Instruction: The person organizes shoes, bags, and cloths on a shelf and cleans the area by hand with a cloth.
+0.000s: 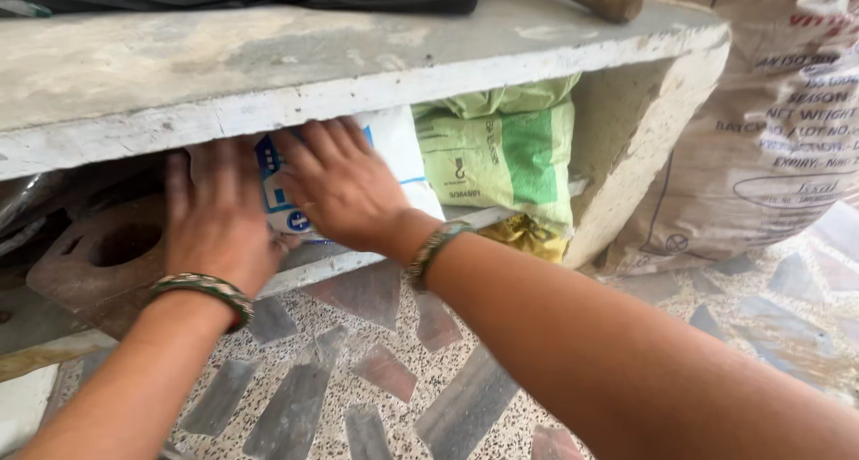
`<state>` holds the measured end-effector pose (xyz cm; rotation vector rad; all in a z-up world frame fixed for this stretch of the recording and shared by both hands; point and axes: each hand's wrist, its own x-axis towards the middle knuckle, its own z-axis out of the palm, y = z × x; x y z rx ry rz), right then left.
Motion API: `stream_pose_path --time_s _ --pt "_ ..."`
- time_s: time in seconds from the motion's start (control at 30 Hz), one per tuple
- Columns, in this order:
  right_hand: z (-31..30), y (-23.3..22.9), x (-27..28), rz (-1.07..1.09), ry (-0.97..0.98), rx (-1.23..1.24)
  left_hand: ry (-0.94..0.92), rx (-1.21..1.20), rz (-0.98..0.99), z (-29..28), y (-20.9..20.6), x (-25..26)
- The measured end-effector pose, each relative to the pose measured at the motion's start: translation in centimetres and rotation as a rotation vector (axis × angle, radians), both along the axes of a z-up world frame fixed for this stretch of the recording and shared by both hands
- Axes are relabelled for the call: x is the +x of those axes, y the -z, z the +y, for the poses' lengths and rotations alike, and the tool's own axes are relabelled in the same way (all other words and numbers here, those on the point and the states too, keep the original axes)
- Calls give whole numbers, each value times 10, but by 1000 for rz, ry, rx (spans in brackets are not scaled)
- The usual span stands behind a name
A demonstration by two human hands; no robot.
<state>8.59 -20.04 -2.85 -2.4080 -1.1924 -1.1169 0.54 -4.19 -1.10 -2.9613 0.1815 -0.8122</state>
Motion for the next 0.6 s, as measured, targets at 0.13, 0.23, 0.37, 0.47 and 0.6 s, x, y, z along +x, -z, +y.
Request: stream_pose_path --time_s 0.13,0.23,0.37,0.47,0.6 --pt "19 3 -5 -97 16 75 77 -38 -70 22 2 2" --pt "19 12 7 -137 22 42 140 -14 -3 40 5 14" --pt "20 15 12 -133 87 -25 121 2 19 44 15 23" --pt "26 6 10 -175 154 -60 64 80 -45 41 15 27" --pt "30 11 -3 -114 151 -38 0 39 -2 27 16 20"
